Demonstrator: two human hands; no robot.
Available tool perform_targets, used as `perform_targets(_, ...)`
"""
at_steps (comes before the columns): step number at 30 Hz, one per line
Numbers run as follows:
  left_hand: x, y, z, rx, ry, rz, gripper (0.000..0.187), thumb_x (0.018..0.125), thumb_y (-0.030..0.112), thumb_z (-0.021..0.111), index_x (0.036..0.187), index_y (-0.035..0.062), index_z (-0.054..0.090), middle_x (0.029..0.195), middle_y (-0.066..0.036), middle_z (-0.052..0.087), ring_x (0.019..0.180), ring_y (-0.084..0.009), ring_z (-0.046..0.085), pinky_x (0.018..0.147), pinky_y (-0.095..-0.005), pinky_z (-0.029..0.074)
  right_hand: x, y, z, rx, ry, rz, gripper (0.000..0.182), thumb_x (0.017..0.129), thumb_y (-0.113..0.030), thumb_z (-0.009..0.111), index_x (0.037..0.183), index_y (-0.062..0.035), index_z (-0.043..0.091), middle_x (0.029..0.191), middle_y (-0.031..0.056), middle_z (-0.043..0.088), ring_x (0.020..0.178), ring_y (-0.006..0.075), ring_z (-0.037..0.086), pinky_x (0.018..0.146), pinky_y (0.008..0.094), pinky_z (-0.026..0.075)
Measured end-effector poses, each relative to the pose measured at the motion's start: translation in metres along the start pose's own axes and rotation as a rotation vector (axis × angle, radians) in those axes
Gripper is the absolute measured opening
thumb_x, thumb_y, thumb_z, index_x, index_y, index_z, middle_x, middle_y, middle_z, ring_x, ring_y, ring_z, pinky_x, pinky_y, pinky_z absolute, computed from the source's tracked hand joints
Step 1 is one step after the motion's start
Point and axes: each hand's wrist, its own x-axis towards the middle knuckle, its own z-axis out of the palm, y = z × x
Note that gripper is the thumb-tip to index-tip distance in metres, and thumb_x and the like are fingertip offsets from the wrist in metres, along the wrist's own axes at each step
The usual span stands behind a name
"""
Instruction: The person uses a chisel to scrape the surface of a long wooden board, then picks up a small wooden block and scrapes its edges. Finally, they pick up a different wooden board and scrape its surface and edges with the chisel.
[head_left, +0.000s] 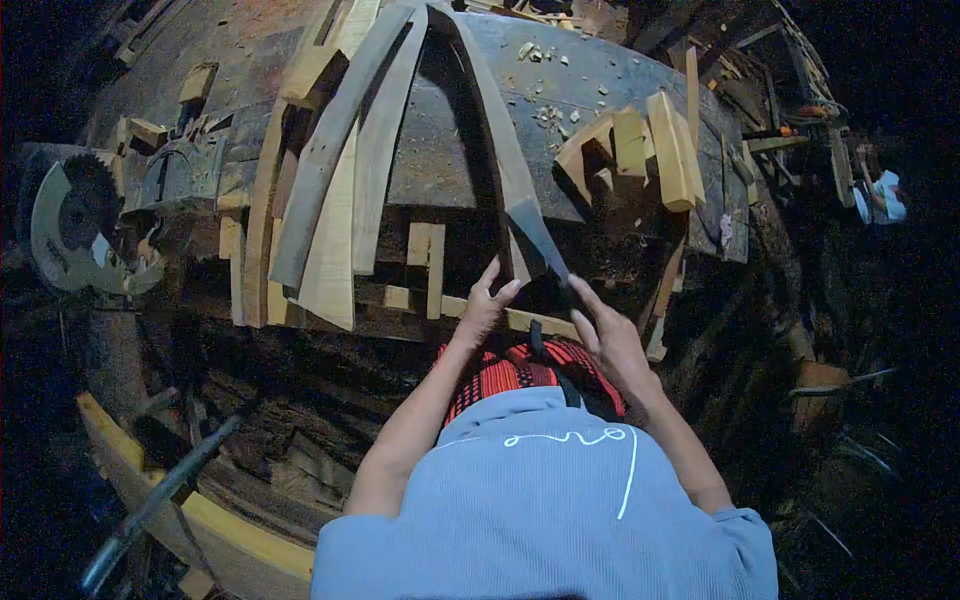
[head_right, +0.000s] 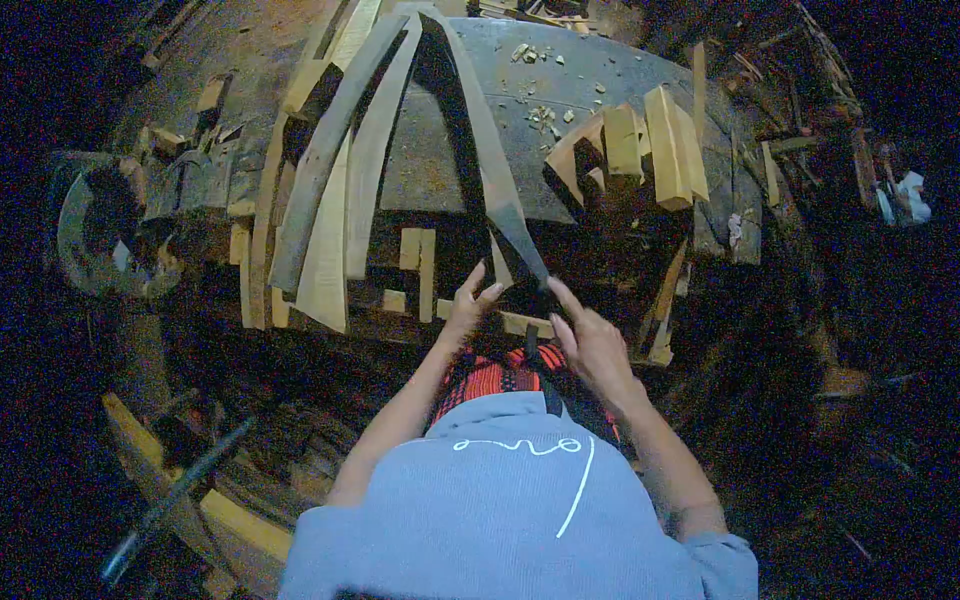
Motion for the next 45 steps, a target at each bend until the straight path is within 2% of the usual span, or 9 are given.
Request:
perform_targets(5, -0.002, 0.009, -0.001, -0.021, -0.023, 0.000, 0.072, 0.075, 0.033, 0.061, 0.125, -0.0080, 0.029, 0.126, -0.017, 0.038, 0.117, -0.0197, 0.034, 0.098, -0.0278, 0.023, 0.062, -0.010, -0.005, 0.027, 0.044, -0.059, 0.044, 0.084, -0.024, 0.045, 0.126, -0.0220, 0.032, 0.076, 0.0221, 0.056, 0.072, 0.0390, 0.055, 0.063, 0.0462, 0.043)
perform_targets(15, -0.004, 0.017, 0.000, 0.013, -0.010, -0.005, 0.073, 0.074, 0.032, 0.062, 0.125, -0.0084, 0.029, 0.124, -0.018, 0.039, 0.115, -0.0197, 0.037, 0.096, -0.0276, 0.026, 0.013, -0.003, -0.010, -0.020, -0.064, 0.065, 0.047, 0.085, -0.026, 0.045, 0.128, -0.0266, 0.028, 0.077, 0.0222, 0.056, 0.071, 0.0388, 0.055, 0.064, 0.0464, 0.044)
perform_targets(23, -0.004, 0.024, -0.001, -0.005, -0.055, -0.029, 0.073, 0.074, 0.035, 0.061, 0.126, -0.0059, 0.029, 0.124, -0.018, 0.040, 0.115, -0.0218, 0.037, 0.096, -0.0289, 0.027, 0.100, -0.011, -0.011, -0.018, 0.052, -0.019, 0.043, 0.085, -0.026, 0.044, 0.125, -0.0224, 0.031, 0.075, 0.0241, 0.056, 0.069, 0.0390, 0.055, 0.061, 0.0475, 0.044)
perform_targets(25, -0.001, 0.013, -0.004, 0.288, -0.002, 0.082, 0.073, 0.075, 0.033, 0.060, 0.129, -0.0018, 0.025, 0.127, -0.018, 0.034, 0.117, -0.0255, 0.035, 0.096, -0.0317, 0.028, 0.083, -0.013, -0.019, 0.002, 0.028, -0.004, 0.043, 0.085, -0.025, 0.044, 0.126, -0.0215, 0.031, 0.074, 0.0236, 0.056, 0.070, 0.0388, 0.055, 0.062, 0.0466, 0.044)
perform_targets(27, 0.003, 0.023, -0.002, 0.254, -0.011, 0.129, 0.069, 0.079, 0.032, 0.056, 0.131, 0.0028, 0.021, 0.129, -0.019, 0.028, 0.117, -0.0290, 0.033, 0.095, -0.0356, 0.029, 0.052, -0.010, -0.023, 0.075, -0.035, 0.022, 0.044, 0.085, -0.025, 0.044, 0.126, -0.0214, 0.032, 0.075, 0.0229, 0.055, 0.071, 0.0383, 0.055, 0.063, 0.0450, 0.043)
perform_targets(30, 0.031, 0.047, 0.009, 0.096, 0.263, 0.086, 0.059, 0.085, 0.032, 0.045, 0.131, 0.0038, 0.020, 0.126, -0.022, 0.029, 0.114, -0.0335, 0.034, 0.092, -0.0400, 0.030, 0.009, -0.003, -0.021, 0.057, -0.082, 0.101, 0.044, 0.085, -0.024, 0.044, 0.127, -0.0218, 0.031, 0.079, 0.0224, 0.055, 0.074, 0.0376, 0.055, 0.065, 0.0436, 0.043)
perform_targets(34, 0.059, 0.055, 0.013, 0.473, 0.263, 0.276, 0.053, 0.088, 0.030, 0.037, 0.130, 0.0008, 0.022, 0.121, -0.025, 0.033, 0.111, -0.0373, 0.036, 0.094, -0.0368, 0.027, 0.026, -0.014, -0.028, 0.112, -0.118, 0.161, 0.041, 0.086, -0.025, 0.044, 0.126, -0.0210, 0.034, 0.074, 0.0218, 0.056, 0.070, 0.0369, 0.056, 0.061, 0.0435, 0.044)
perform_targets(40, 0.057, 0.055, 0.011, 0.431, 0.168, 0.237, 0.052, 0.090, 0.032, 0.031, 0.127, -0.0040, 0.025, 0.120, -0.024, 0.036, 0.112, -0.0359, 0.035, 0.094, -0.0356, 0.027, 0.035, -0.003, -0.021, 0.085, -0.054, 0.047, 0.040, 0.085, -0.024, 0.044, 0.124, -0.0203, 0.036, 0.071, 0.0208, 0.056, 0.065, 0.0364, 0.056, 0.059, 0.0438, 0.044)
perform_targets(45, 0.059, 0.051, 0.016, 0.444, 0.186, 0.243, 0.054, 0.090, 0.034, 0.028, 0.127, -0.0053, 0.024, 0.122, -0.026, 0.033, 0.113, -0.0377, 0.034, 0.095, -0.0367, 0.026, 0.032, 0.000, -0.010, 0.052, -0.079, 0.096, 0.040, 0.086, -0.024, 0.043, 0.125, -0.0201, 0.035, 0.073, 0.0208, 0.056, 0.068, 0.0357, 0.056, 0.062, 0.0436, 0.045)
